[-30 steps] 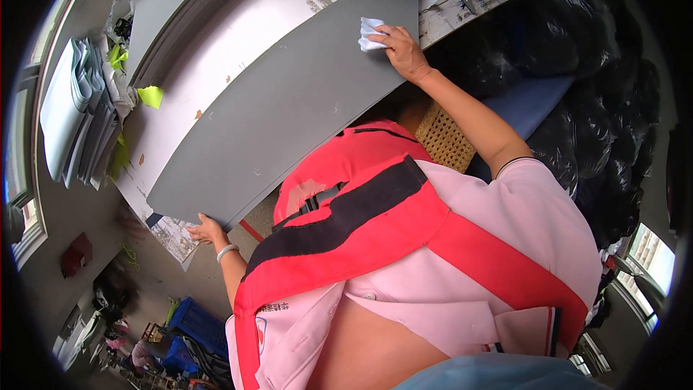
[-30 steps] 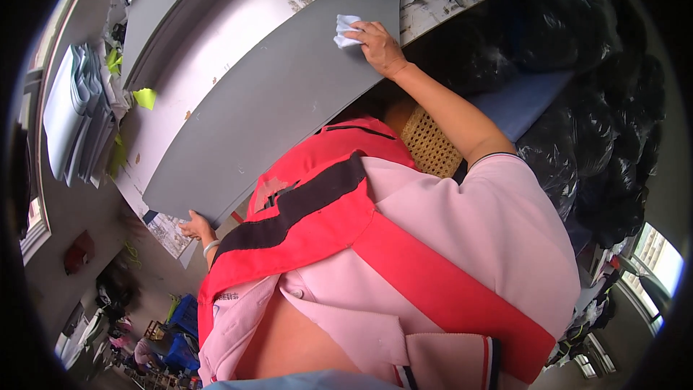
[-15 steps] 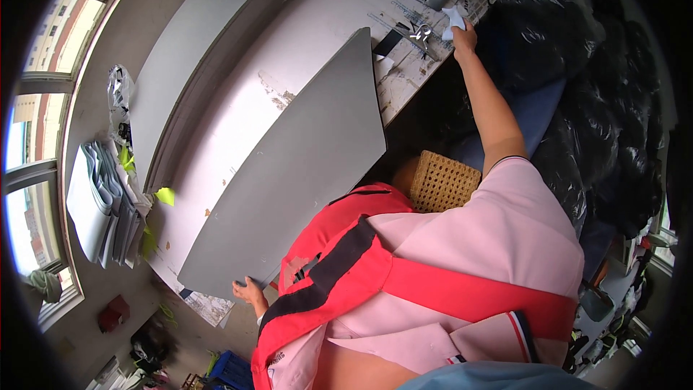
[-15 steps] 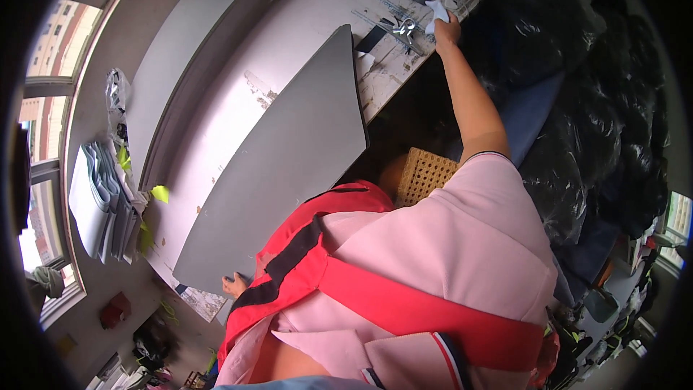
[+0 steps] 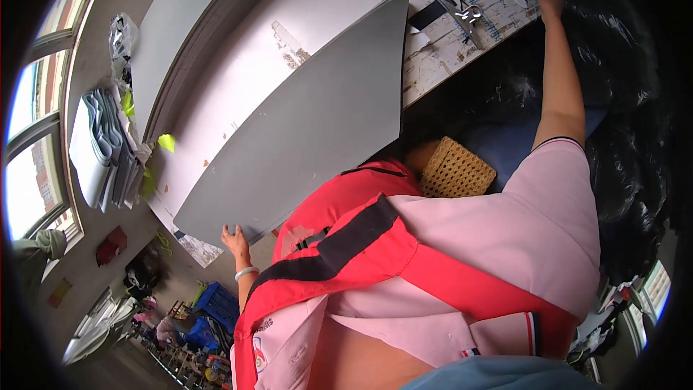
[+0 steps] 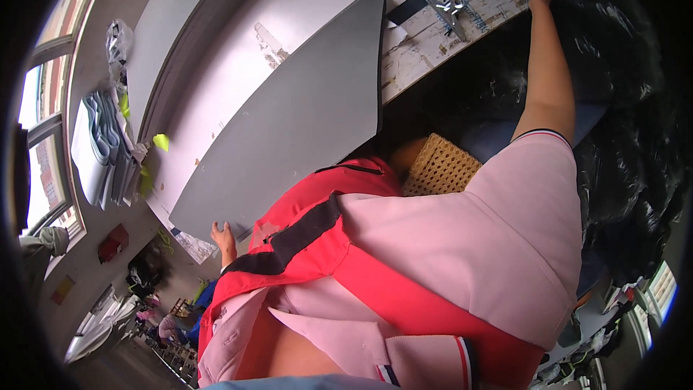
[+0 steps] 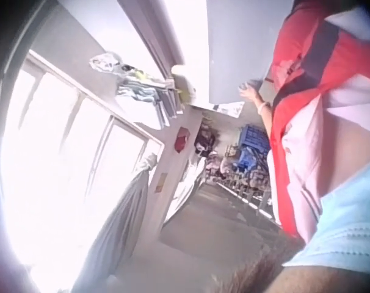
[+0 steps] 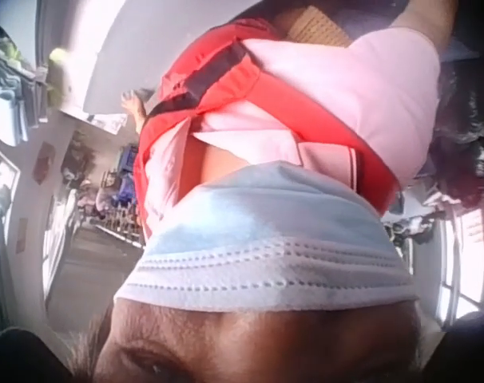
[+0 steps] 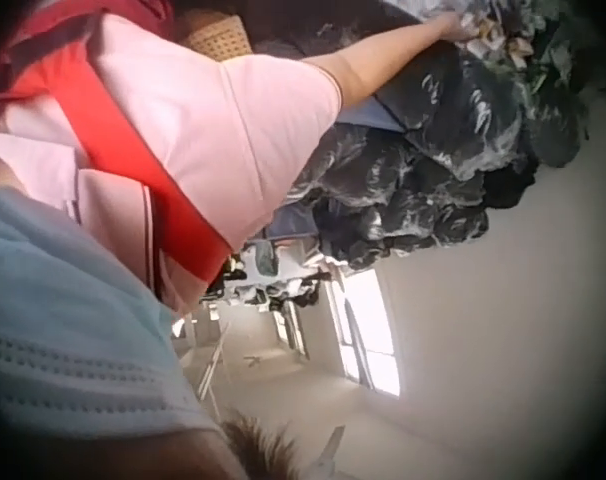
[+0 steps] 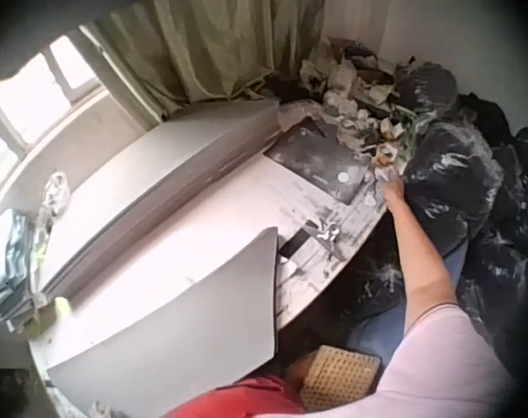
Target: Cleaning and wiping grey panels with a cloth on a workbench.
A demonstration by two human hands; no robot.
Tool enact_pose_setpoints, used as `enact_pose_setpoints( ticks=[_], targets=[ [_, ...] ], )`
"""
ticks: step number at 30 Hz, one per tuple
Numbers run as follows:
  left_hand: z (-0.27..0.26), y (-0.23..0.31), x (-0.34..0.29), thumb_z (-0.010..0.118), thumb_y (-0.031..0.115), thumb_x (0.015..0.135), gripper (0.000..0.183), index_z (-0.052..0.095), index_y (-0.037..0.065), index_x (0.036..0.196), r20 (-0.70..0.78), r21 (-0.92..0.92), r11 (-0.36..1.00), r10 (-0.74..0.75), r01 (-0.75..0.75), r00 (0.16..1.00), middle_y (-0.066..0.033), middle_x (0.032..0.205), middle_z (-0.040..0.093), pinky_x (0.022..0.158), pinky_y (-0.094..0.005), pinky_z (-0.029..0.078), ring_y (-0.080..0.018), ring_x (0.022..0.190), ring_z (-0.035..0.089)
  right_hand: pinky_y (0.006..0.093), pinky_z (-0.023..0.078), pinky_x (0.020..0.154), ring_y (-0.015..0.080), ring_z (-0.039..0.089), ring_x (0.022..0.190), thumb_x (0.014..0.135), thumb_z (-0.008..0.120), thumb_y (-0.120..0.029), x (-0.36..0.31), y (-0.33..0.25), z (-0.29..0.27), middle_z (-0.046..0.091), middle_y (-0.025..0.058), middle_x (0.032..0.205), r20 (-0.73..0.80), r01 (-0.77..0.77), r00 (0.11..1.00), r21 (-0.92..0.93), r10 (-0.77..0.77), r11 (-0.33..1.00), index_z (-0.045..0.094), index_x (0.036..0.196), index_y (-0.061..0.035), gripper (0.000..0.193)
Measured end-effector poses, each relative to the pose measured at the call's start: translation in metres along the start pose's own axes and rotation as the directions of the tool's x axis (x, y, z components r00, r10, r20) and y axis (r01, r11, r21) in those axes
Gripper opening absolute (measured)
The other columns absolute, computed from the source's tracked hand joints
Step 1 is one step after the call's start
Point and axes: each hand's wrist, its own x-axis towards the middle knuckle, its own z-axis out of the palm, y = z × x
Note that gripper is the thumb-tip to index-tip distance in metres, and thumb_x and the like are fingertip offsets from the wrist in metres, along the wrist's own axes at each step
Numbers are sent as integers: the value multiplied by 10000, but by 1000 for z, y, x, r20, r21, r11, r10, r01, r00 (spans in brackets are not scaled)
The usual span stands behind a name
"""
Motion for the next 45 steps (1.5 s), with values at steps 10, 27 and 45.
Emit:
enact_pose_setpoints(
  ticks=[10, 27, 45],
  targets=[
    [3, -30, 14, 672, 290, 864, 672, 397, -11, 1398, -188, -223, 959, -217, 173, 958, -240, 1407, 402, 1095, -442, 351, -395, 1300, 423, 268, 450, 888, 152, 575, 1018, 937, 658, -333, -347, -101, 74, 620, 94, 1126, 676, -316, 737, 357, -9, 879, 315, 1458, 0, 707],
    [13, -153, 68, 806, 356, 754, 781, 485, -94, 1304, 11, -786, 557, -423, 269, 906, -190, 1127, 653, 851, -364, 542, -285, 990, 663, 392, 529, 887, 270, 640, 1017, 822, 735, -511, -388, -158, 121, 629, 146, 1188, 737, -466, 618, 64, 273, 883, 561, 1235, 54, 721],
    [-11, -121, 86, 737, 356, 817, 630, 531, -53, 1250, 323, -946, -15, 47, 324, 945, -182, 1207, 619, 920, -368, 524, -273, 1100, 615, 201, 381, 601, 79, 447, 712, 978, 306, 18, -399, -208, 50, 446, 88, 1336, 948, 131, 268, 140, -171, 981, 98, 1565, -139, 643]
  ],
)
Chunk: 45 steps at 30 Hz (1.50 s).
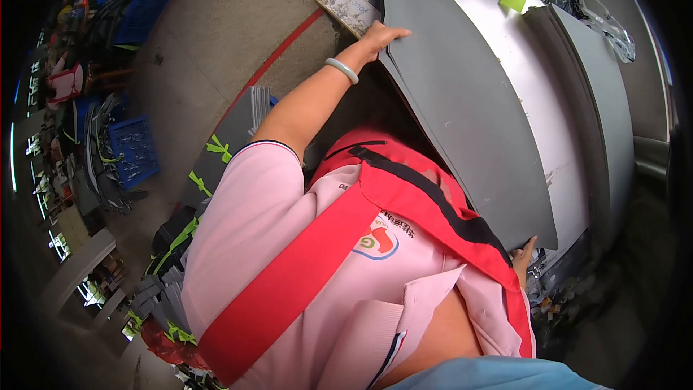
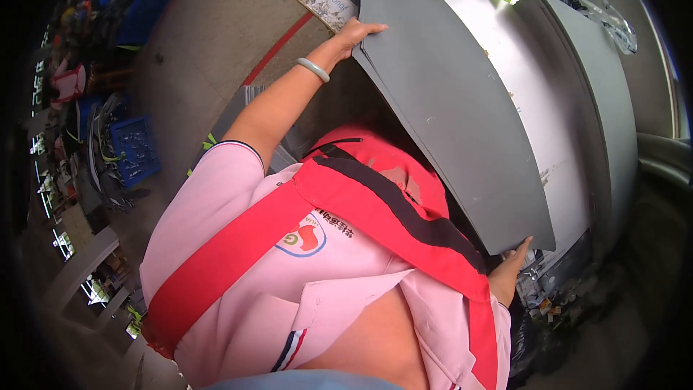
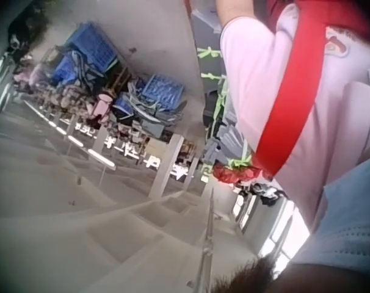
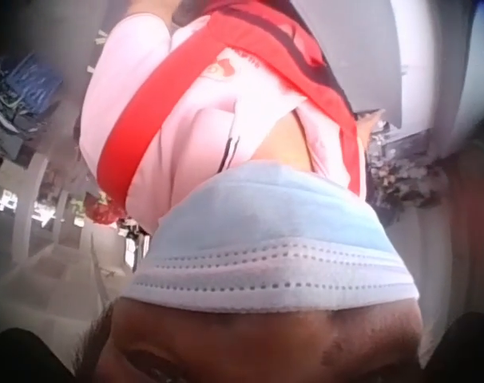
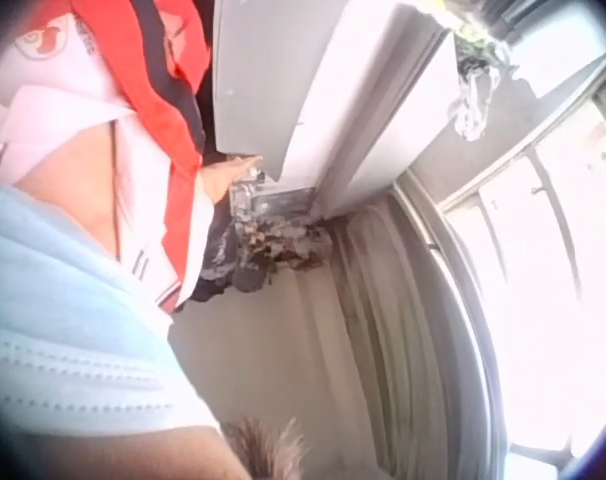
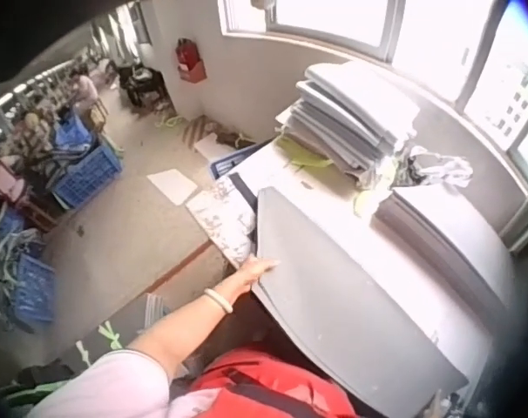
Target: Cleaning and wiping grey panels with a cloth on a workbench.
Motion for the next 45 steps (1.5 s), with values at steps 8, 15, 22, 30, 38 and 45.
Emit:
enact_pose_setpoints(
  ticks=[8, 15, 22, 30, 38, 45],
  targets=[
    [-40, 7, 15, 757, 424, 822, 706, 515, -37, 1297, 136, -179, 973, -123, 147, 983, -179, 1215, 622, 879, -372, 571, -250, 1036, 658, 462, 501, 922, 278, 588, 1103, 711, 783, -599, 10, 0, 5, 593, 49, 1260, -111, -156, 972, 351, 206, 924, 563, 1289, -142, 769],
    [-37, 11, 11, 767, 176, 796, 510, 560, -68, 1192, 178, -270, 939, -170, 215, 969, -176, 1031, 669, 761, -378, 613, -246, 853, 704, 483, 452, 1019, 297, 543, 1194, 774, 817, -322, 40, 47, -48, 585, 80, 1298, 235, -289, 955, 596, 182, 749, 577, 1274, -98, 598],
    [-13, 6, -49, 716, 71, 824, 397, 574, -39, 1177, 255, -367, 930, 75, 24, 964, -143, 1055, 660, 818, -352, 593, -223, 918, 687, 411, 479, 991, 260, 597, 1109, 873, 711, -274, 16, -59, -26, 635, 87, 1218, 152, -257, 965, 713, 213, 653, 604, 1230, -46, 436],
    [-91, 0, -161, 748, -17, 768, 535, 559, 13, 1268, 322, -580, 810, 135, 83, 937, -91, 1153, 634, 940, -325, 513, -196, 1047, 620, 334, 505, 945, 177, 633, 1019, 890, 687, -203, -80, -308, 180, 676, 66, 1112, -90, 164, 986, 561, -138, 811, 652, 1165, -14, 335],
    [-290, 67, -198, 741, 18, 783, 473, 579, -6, 1227, 169, -457, 874, 268, -166, 948, -101, 1108, 649, 881, -327, 541, -197, 1017, 634, 312, 564, 840, 182, 672, 945, 869, 696, -132, -175, -419, 387, 694, 92, 1030, 55, 166, 973, 513, -226, 842, 649, 1132, -2, 297],
    [-442, 77, -238, 753, 46, 761, 393, 616, -13, 1125, -280, -441, 810, 286, -387, 916, -93, 1035, 656, 833, -311, 548, -191, 923, 650, 338, 543, 857, 228, 664, 982, 832, 729, -132, -169, -499, 569, 654, 130, 1117, 238, 238, 903, 413, -356, 879, 543, 1262, 12, 490]
  ],
)
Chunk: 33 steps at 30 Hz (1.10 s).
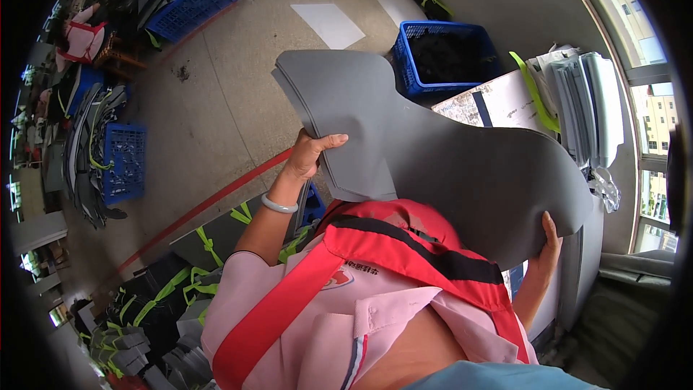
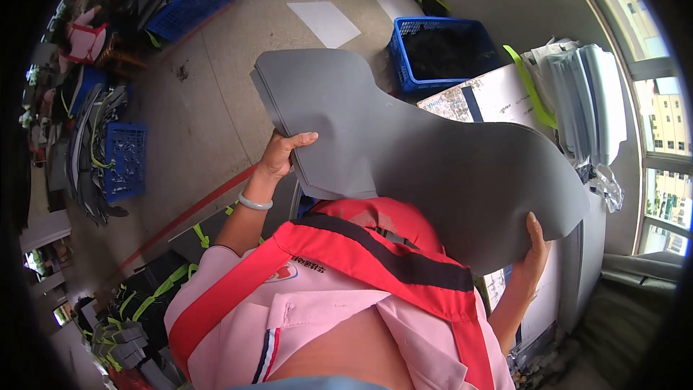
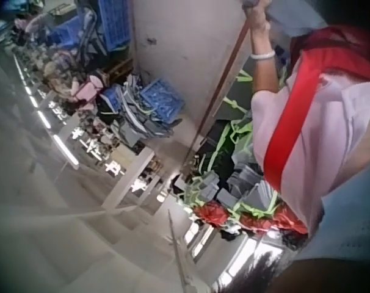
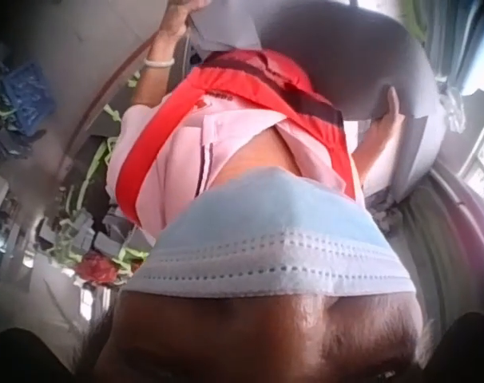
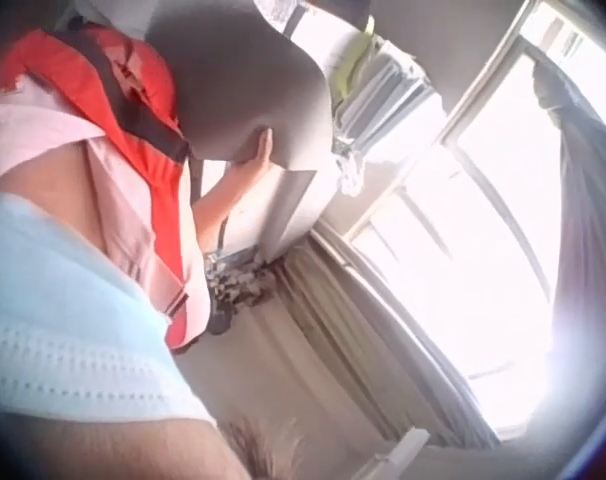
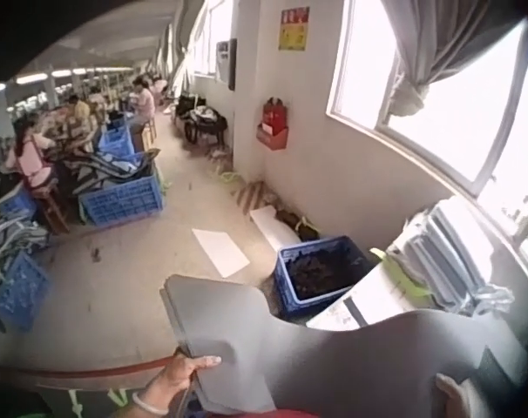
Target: Cleaning and wiping grey panels with a cloth on a workbench.
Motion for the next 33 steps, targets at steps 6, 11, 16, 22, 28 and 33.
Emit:
enact_pose_setpoints(
  ticks=[6, 11, 16, 22, 28, 33],
  targets=[
    [-77, 54, 16, 745, 5, 759, 478, 576, -9, 1205, -401, 73, 991, 133, -113, 906, -91, 1128, 633, 924, -332, 502, -200, 1020, 616, 291, 555, 790, 195, 671, 933, 835, 736, -163, 116, 16, 182, 661, 128, 1057, 271, -58, 958, -135, 94, 989, 565, 1195, 37, 446],
    [-120, 105, 52, 757, 4, 737, 581, 535, -12, 1274, -633, 93, 967, 241, -237, 735, -109, 1215, 602, 981, -359, 456, -232, 1095, 583, 311, 511, 859, 187, 650, 939, 814, 758, -154, 197, 31, 344, 674, 109, 1027, 505, -69, 846, -219, 174, 973, 610, 1152, 33, 413],
    [-154, 151, 101, 755, -10, 726, 610, 523, -9, 1290, -789, 76, 946, 251, -316, 561, -110, 1229, 592, 995, -360, 440, -232, 1114, 573, 316, 527, 857, 175, 655, 915, 810, 729, -49, 264, 15, 514, 682, 93, 1025, 745, -68, 593, -331, 305, 941, 626, 1127, 18, 340],
    [-198, 237, 208, 725, -33, 758, 537, 535, -47, 1260, -835, -2, 910, 227, -416, 501, -129, 1182, 615, 942, -348, 487, -237, 1059, 611, 285, 507, 843, 147, 638, 892, 793, 731, -29, 324, 12, 691, 695, 74, 994, 822, 114, 455, -436, 343, 893, 642, 1105, 21, 328],
    [-317, 352, 349, 733, -15, 760, 516, 539, -72, 1235, -797, -41, 909, 220, -414, 562, -140, 1165, 621, 934, -378, 501, -250, 1055, 619, 293, 504, 803, 140, 612, 857, 785, 746, -94, 383, -11, 871, 686, 62, 957, 819, 228, 473, -471, 326, 852, 654, 1094, 17, 341],
    [-378, 456, 468, 751, -1, 744, 533, 538, -85, 1225, -736, -28, 929, 231, -369, 637, -144, 1167, 623, 935, -379, 498, -254, 1053, 620, 304, 510, 844, 164, 641, 895, 776, 754, -96, 443, -35, 977, 701, 95, 994, 780, 234, 574, -447, 249, 863, 651, 1115, 27, 375]
  ],
)
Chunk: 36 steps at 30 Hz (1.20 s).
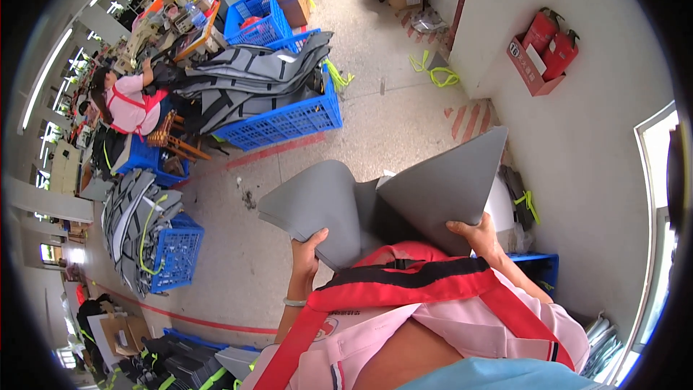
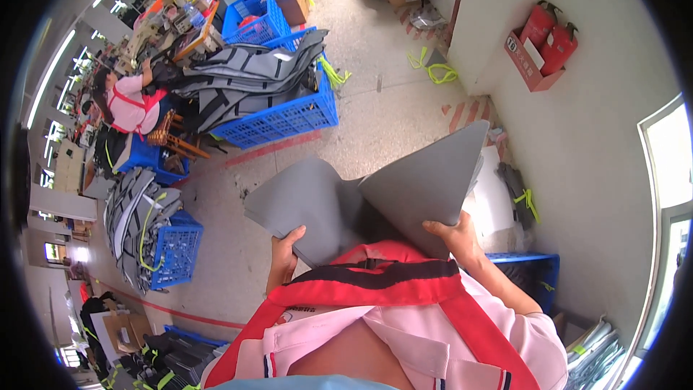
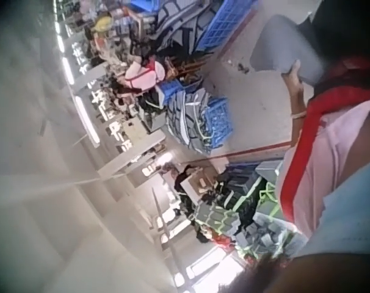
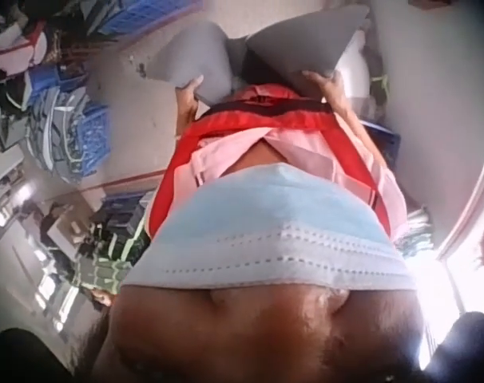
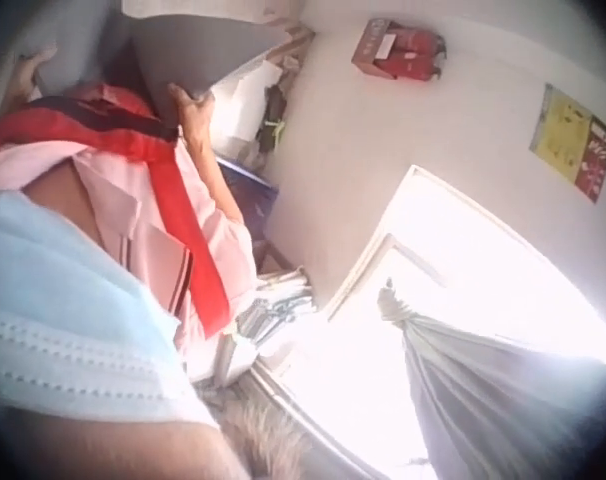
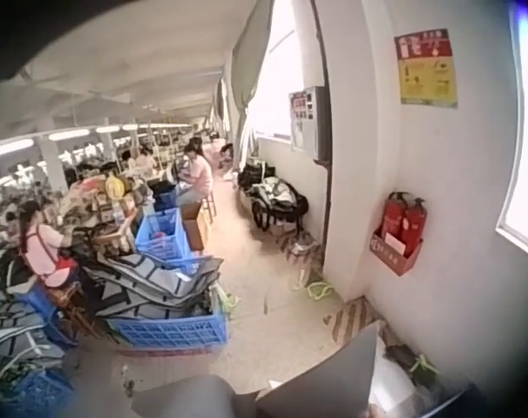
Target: Cleaning and wiping grey panels with a cloth on a workbench.
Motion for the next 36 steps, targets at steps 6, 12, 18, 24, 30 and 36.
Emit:
enact_pose_setpoints(
  ticks=[6, 12, 18, 24, 30, 36],
  targets=[
    [94, 37, 177, 773, 13, 719, 583, 538, -65, 1247, 34, 89, 995, -35, 32, 999, -147, 1192, 614, 934, -376, 491, -257, 1073, 611, 302, 512, 827, 164, 644, 880, 782, 746, -104, 173, -43, -25, 702, 96, 984, -85, 39, 996, 31, -36, 999, 647, 1104, 32, 363],
    [186, 81, 331, 793, -5, 705, 580, 557, -51, 1233, -101, -5, 992, 125, -126, 987, -133, 1161, 625, 919, -374, 504, -249, 1034, 626, 300, 525, 776, 152, 640, 841, 781, 761, -123, 380, -136, -53, 699, 90, 956, 0, 152, 988, 25, -152, 988, 647, 1089, 35, 365],
    [266, 143, 458, 793, -30, 707, 488, 608, -38, 1159, -182, 30, 996, 91, -87, 979, -121, 1091, 661, 896, -352, 520, -234, 976, 651, 313, 524, 819, 175, 649, 884, 767, 773, -144, 584, -195, -58, 700, 128, 989, 155, 127, 981, -38, -119, 991, 637, 1090, 64, 408],
    [331, 198, 671, 785, -43, 711, 446, 623, -45, 1126, -146, -10, 993, 112, -115, 983, -119, 1067, 669, 855, -337, 533, -217, 949, 655, 318, 511, 831, 180, 647, 891, 748, 782, -159, 766, -271, -42, 703, 112, 995, 80, 39, 996, -110, -30, 993, 655, 1076, 38, 404],
    [406, 269, 843, 773, -41, 733, 429, 618, -45, 1134, -26, 74, 996, 60, -58, 998, -112, 1061, 667, 832, -324, 535, -202, 929, 653, 312, 507, 813, 166, 643, 876, 746, 770, -158, 910, -357, -46, 706, 94, 973, -4, 59, 998, -39, -59, 997, 665, 1063, 18, 377],
    [486, 309, 1014, 760, -49, 741, 395, 631, -46, 1114, -28, 126, 989, 77, -73, 997, -104, 1032, 671, 831, -314, 536, -184, 896, 656, 315, 509, 811, 166, 647, 872, 756, 748, -120, 1115, -407, -62, 711, 98, 962, 42, 95, 995, -40, -93, 995, 661, 1054, 30, 345]
  ],
)
